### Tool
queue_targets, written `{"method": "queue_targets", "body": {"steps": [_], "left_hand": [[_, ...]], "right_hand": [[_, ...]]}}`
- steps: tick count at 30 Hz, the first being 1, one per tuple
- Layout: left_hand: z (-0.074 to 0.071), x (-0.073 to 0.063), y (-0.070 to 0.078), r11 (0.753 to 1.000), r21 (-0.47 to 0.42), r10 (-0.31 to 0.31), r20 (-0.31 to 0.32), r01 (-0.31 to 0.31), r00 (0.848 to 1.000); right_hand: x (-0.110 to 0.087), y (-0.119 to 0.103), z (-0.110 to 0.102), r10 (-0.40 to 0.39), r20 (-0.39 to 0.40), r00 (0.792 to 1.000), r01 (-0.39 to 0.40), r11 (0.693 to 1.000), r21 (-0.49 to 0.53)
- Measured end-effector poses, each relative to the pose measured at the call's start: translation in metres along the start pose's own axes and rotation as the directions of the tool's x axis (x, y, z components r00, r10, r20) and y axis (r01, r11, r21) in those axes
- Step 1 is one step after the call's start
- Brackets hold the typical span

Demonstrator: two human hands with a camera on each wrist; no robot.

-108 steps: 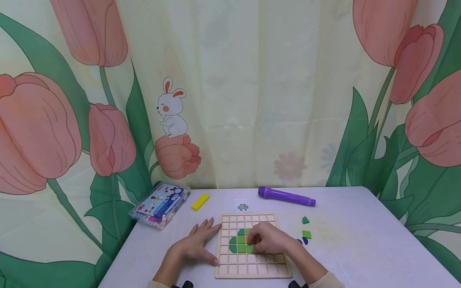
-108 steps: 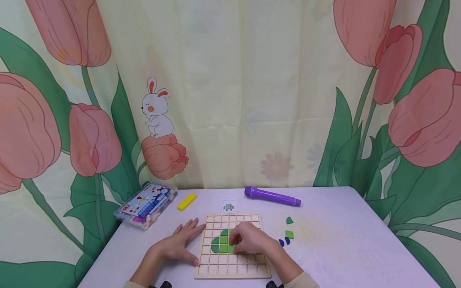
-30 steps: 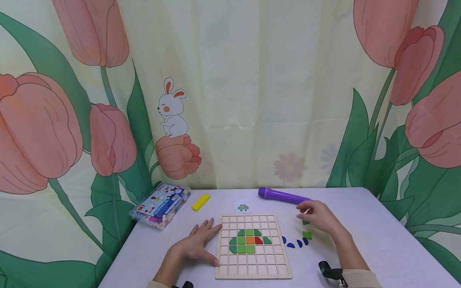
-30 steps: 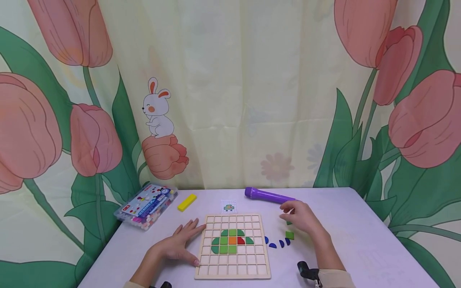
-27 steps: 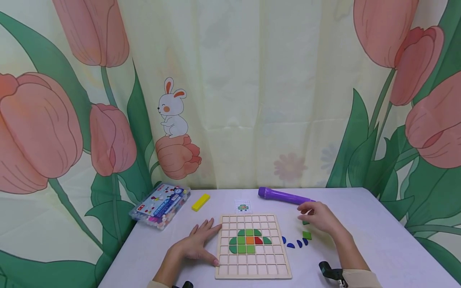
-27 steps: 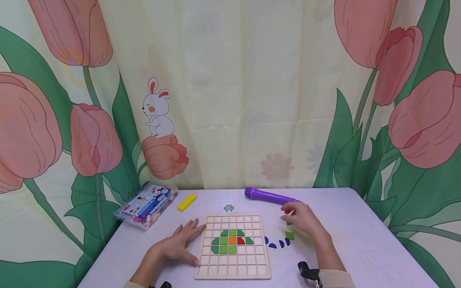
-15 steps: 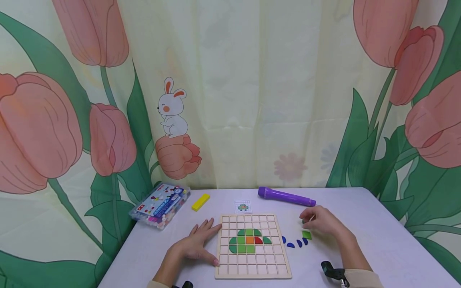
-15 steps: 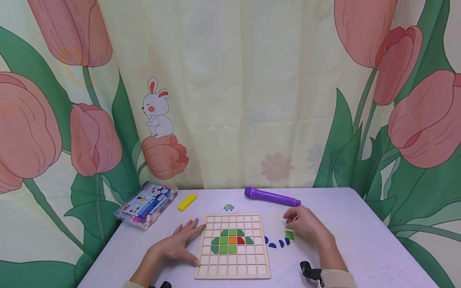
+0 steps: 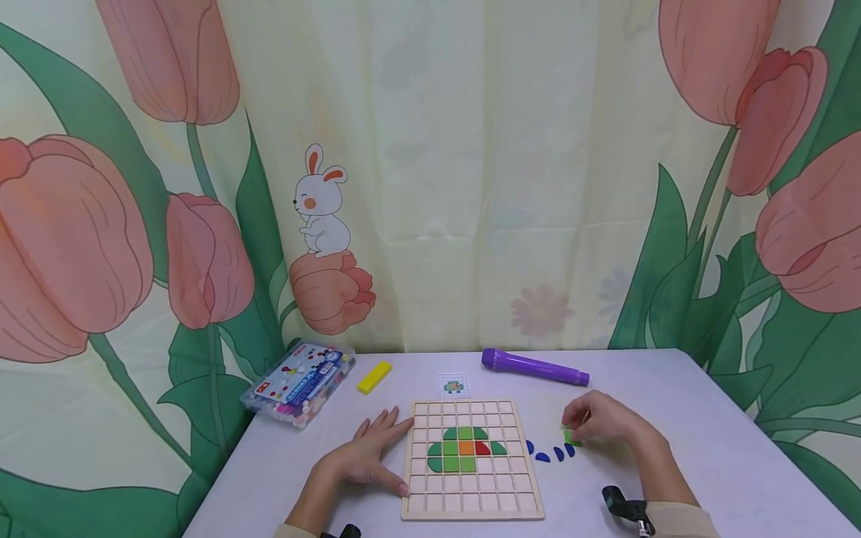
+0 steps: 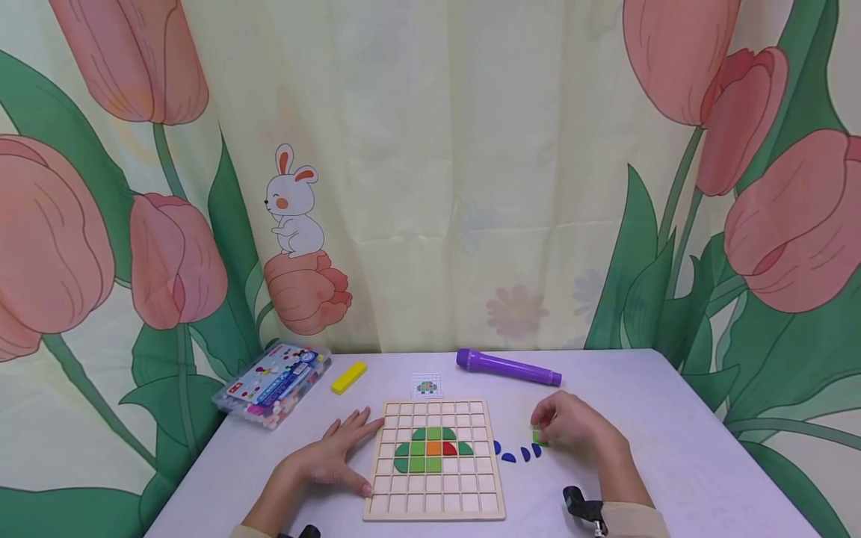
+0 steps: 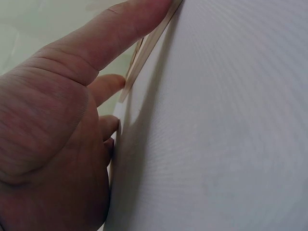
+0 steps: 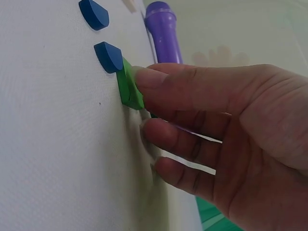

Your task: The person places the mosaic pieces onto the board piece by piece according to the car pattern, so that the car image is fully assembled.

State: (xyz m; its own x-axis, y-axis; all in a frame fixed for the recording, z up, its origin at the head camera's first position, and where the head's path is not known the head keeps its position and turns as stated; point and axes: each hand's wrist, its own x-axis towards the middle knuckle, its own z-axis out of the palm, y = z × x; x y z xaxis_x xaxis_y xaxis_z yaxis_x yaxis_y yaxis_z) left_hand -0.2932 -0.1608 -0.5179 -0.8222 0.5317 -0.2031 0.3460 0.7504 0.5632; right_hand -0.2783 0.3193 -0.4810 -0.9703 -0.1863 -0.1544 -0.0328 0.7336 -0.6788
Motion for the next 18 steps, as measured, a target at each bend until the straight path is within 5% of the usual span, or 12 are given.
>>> {"method": "queue_targets", "body": {"steps": [18], "left_hand": [[0.0015, 0.0009, -0.0006, 1.0, -0.001, -0.009, -0.005, 0.009, 1.0]], "right_hand": [[0.0014, 0.0004, 0.0026, 0.02, 0.013, 1.0, -0.019, 0.999, -0.034]]}}
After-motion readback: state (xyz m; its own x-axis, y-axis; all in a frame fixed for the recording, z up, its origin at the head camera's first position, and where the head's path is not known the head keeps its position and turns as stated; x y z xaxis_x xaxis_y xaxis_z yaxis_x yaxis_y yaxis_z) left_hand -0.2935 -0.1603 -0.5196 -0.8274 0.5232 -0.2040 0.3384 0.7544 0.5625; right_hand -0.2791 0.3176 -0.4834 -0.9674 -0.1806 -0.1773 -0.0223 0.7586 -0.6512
